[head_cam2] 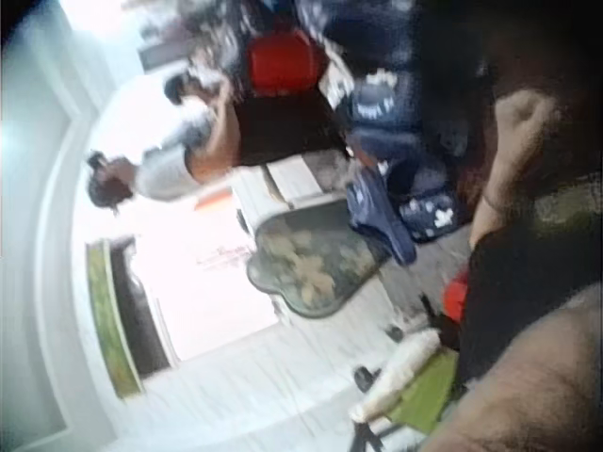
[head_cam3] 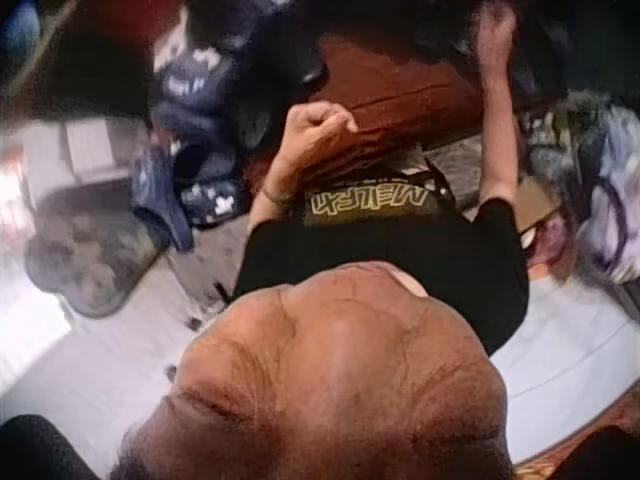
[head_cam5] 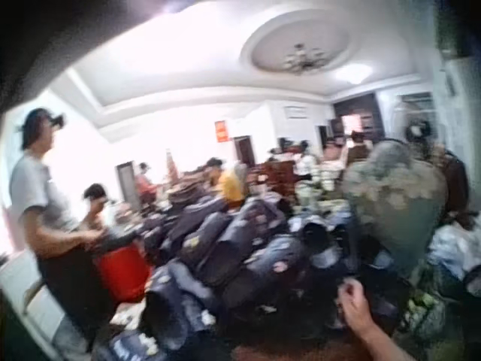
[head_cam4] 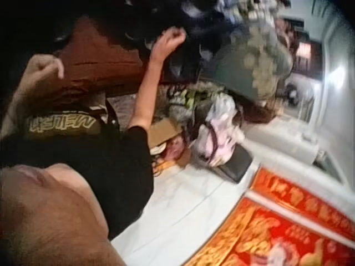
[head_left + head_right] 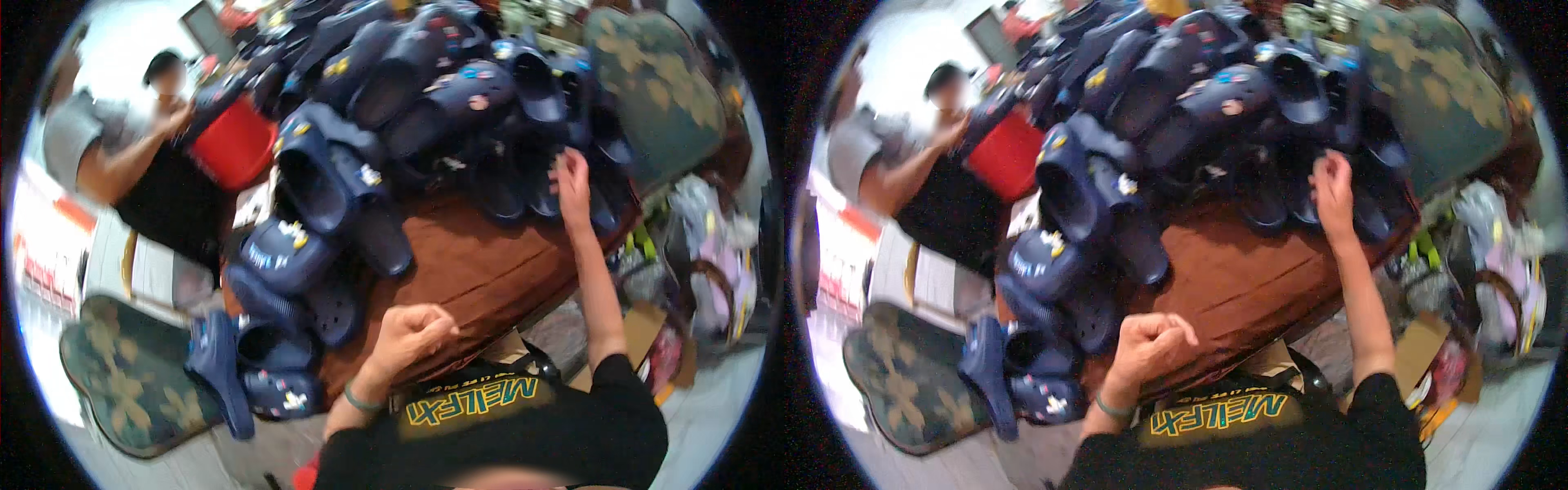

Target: Attaching decorative charms and accessories to blue clogs.

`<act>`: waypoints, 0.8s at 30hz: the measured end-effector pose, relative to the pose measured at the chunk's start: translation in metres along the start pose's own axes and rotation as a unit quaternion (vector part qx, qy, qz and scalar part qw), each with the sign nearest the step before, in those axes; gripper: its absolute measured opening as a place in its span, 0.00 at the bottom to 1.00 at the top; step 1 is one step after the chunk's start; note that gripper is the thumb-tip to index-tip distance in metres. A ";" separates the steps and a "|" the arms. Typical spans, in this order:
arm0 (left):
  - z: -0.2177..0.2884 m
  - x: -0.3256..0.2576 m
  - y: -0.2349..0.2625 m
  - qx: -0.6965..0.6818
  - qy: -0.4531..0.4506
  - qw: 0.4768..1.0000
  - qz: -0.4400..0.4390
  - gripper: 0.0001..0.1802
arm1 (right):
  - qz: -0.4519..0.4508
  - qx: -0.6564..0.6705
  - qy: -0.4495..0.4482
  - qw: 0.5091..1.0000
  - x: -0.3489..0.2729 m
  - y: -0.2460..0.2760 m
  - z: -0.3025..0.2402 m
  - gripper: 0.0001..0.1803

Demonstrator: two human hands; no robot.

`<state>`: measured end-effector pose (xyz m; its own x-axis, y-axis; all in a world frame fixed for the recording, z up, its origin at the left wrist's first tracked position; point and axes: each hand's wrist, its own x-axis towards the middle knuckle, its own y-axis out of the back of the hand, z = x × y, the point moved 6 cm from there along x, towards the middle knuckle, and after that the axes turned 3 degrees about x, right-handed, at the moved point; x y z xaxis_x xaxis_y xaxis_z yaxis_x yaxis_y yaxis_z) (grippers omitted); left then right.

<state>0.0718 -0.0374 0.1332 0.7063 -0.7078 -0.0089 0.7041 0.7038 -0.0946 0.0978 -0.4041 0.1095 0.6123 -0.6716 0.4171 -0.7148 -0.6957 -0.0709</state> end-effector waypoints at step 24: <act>-0.017 0.031 -0.036 0.144 -0.070 0.985 0.057 0.17 | 0.000 -0.048 0.030 0.998 -0.117 -0.024 -0.021 0.39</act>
<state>0.0673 -0.0859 0.1189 0.7713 -0.6215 0.1372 0.5964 0.7810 0.1851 0.0360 -0.3038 0.0815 0.5926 -0.6534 0.4711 -0.7460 -0.6658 0.0150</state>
